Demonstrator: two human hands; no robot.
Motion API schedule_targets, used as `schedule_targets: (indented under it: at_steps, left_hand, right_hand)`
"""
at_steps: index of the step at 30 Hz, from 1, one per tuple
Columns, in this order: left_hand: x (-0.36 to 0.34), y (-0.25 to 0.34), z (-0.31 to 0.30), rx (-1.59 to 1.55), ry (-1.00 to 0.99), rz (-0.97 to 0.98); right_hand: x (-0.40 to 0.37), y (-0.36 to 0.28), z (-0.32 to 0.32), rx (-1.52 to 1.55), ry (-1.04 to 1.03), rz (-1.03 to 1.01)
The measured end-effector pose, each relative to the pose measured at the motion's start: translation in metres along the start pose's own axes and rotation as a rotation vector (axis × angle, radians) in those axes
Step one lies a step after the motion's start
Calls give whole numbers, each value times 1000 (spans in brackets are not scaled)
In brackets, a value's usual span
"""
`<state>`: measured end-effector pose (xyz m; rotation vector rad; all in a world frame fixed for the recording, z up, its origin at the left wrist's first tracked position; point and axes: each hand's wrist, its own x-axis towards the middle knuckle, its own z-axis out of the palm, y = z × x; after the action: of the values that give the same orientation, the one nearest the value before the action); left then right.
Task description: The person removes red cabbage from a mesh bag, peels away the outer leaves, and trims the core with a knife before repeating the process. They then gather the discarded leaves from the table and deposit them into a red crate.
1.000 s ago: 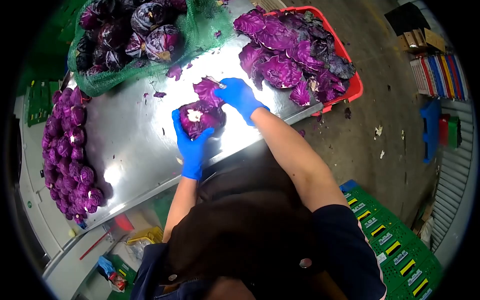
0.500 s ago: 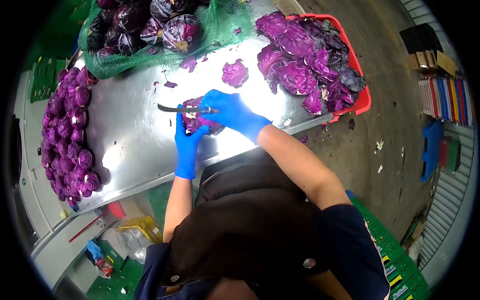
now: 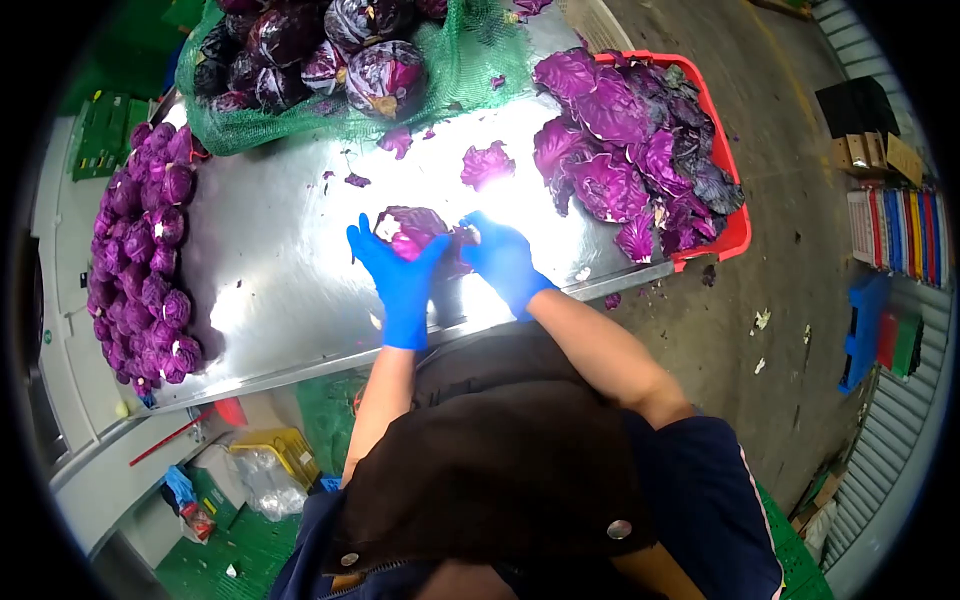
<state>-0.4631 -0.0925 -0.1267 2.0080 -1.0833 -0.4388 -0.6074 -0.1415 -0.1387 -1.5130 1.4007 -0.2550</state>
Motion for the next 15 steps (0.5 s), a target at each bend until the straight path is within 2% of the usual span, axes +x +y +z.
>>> schedule_targets:
  at_steps: [2,3,6,7,9,11,13,14,15]
  left_hand:
    - [13,-41,-7,-160,10,-148]
    - [19,-46,-14,-361,63,-169]
    - [33,-52,-46,-758,-104,-419]
    - [35,-59,-47,-824,-146,-383]
    - [36,-65,-58,-994,-292,-551]
    - [28,-69,-61,-1062,-353,-670]
    - [25,-64,-70,-1322,-396,-776]
    - [22,-63,-74,-1455,-414,-830]
    - [21,-78,-69,-1510,-405,-790]
  right_hand:
    - [14,29,8,140,93,-113]
    - [20,40,11,213,138,-167]
    - [17,-4,-34,9,23,-154]
    - [24,-8,-42,0,34,-214]
    - [37,-13,-71,-79,34,-380]
    - [34,-39,-109,-174,8,-359]
    - [38,-50,-137,-447,197,-368]
    - [31,-63,-151,-650,186,-299]
    - [34,-53,-145,-613,205,-397]
